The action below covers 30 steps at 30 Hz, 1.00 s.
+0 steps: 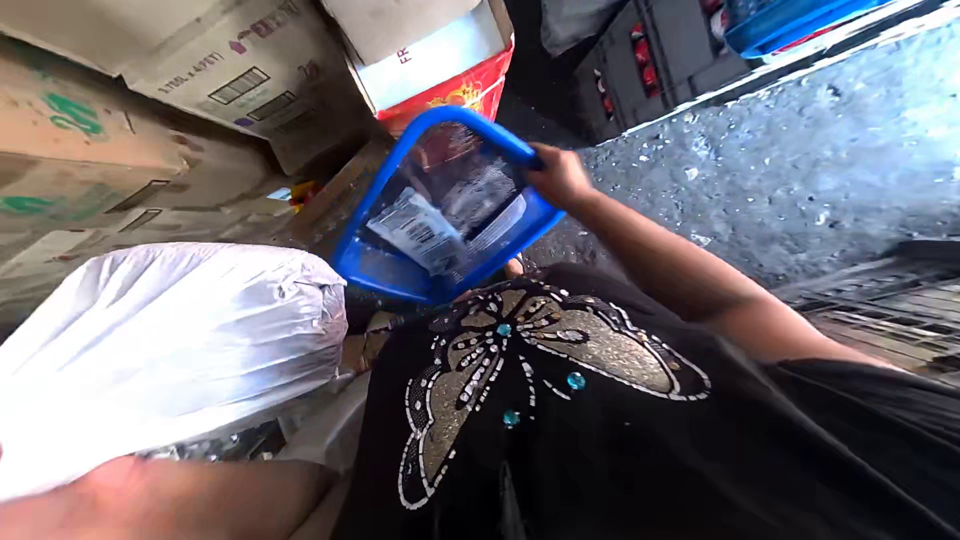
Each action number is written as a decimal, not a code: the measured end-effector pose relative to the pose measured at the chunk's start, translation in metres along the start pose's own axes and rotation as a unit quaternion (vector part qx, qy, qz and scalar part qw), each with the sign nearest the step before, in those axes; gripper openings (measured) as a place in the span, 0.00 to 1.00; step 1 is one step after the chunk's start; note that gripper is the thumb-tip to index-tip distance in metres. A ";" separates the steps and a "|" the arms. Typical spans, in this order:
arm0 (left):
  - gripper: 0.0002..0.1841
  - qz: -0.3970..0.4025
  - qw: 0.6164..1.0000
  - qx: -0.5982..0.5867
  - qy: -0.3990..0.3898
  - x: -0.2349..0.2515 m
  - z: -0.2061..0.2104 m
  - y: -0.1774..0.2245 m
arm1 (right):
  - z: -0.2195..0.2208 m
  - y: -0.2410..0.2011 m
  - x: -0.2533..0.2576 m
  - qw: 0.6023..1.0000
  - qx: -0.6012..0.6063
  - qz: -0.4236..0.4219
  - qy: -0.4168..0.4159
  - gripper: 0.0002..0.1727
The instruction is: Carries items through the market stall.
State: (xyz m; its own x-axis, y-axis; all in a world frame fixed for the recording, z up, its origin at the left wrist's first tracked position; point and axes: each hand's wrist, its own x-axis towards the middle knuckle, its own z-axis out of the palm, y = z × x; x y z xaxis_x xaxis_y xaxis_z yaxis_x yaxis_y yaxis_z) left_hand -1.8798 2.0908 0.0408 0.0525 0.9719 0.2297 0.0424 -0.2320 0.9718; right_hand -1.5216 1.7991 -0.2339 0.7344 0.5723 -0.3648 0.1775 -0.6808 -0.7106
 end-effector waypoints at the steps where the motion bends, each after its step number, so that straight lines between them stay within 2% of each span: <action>1: 0.08 0.017 1.000 0.001 -0.021 0.011 -0.010 -0.012 | -0.023 0.006 -0.008 1.000 -0.009 -0.005 0.022 0.22; 3: 0.12 0.050 0.998 0.011 -0.038 0.032 -0.021 -0.037 | -0.070 0.019 -0.031 0.996 -0.044 -0.018 0.076 0.22; 5: 0.14 0.015 0.997 0.068 0.034 0.031 0.016 -0.035 | -0.111 0.026 -0.060 0.988 -0.087 -0.026 0.127 0.21; 6: 0.16 -0.008 0.995 0.089 0.044 0.032 0.029 -0.036 | -0.127 0.029 -0.075 0.982 -0.109 -0.028 0.151 0.21; 10: 0.18 -0.021 0.996 0.083 -0.013 0.048 0.055 -0.069 | -0.161 0.039 -0.133 0.961 -0.153 0.047 0.225 0.21; 13: 0.18 -0.047 0.997 0.030 -0.052 0.058 0.088 -0.103 | -0.164 0.039 -0.174 0.941 -0.149 0.125 0.278 0.22; 17: 0.15 -0.073 0.992 0.056 -0.090 0.074 0.158 -0.156 | -0.153 0.037 -0.220 0.911 -0.142 0.181 0.343 0.22; 19: 0.14 -0.064 0.980 0.080 -0.169 0.075 0.193 -0.197 | -0.149 0.033 -0.237 0.900 -0.132 0.202 0.364 0.24; 20: 0.18 -0.074 0.962 0.117 -0.237 0.074 0.207 -0.218 | -0.147 0.032 -0.244 0.895 -0.124 0.214 0.372 0.26; 22: 0.22 -0.103 0.899 0.236 -0.355 0.069 0.228 -0.259 | -0.141 0.032 -0.254 0.887 -0.106 0.220 0.392 0.27; 23: 0.24 -0.118 0.866 0.290 -0.390 0.066 0.233 -0.279 | -0.137 0.032 -0.259 0.883 -0.101 0.219 0.402 0.27; 25: 0.27 -0.131 0.838 0.336 -0.410 0.059 0.235 -0.308 | -0.133 0.035 -0.264 0.873 -0.095 0.222 0.424 0.27; 28: 0.35 -0.133 0.858 0.301 -0.394 0.047 0.219 -0.331 | -0.126 0.043 -0.266 0.861 -0.079 0.238 0.442 0.27; 30: 0.44 -0.112 0.877 0.300 -0.357 0.039 0.208 -0.328 | -0.122 0.048 -0.261 0.860 -0.070 0.236 0.447 0.26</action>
State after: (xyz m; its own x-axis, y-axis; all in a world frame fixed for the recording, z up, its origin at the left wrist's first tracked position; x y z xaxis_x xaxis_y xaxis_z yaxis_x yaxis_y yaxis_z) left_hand -1.6839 2.1965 -0.2797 0.5783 0.7718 -0.2644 0.6380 -0.2259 0.7362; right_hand -1.6246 1.5609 -0.0995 0.9453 -0.3207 0.0597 -0.2481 -0.8255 -0.5070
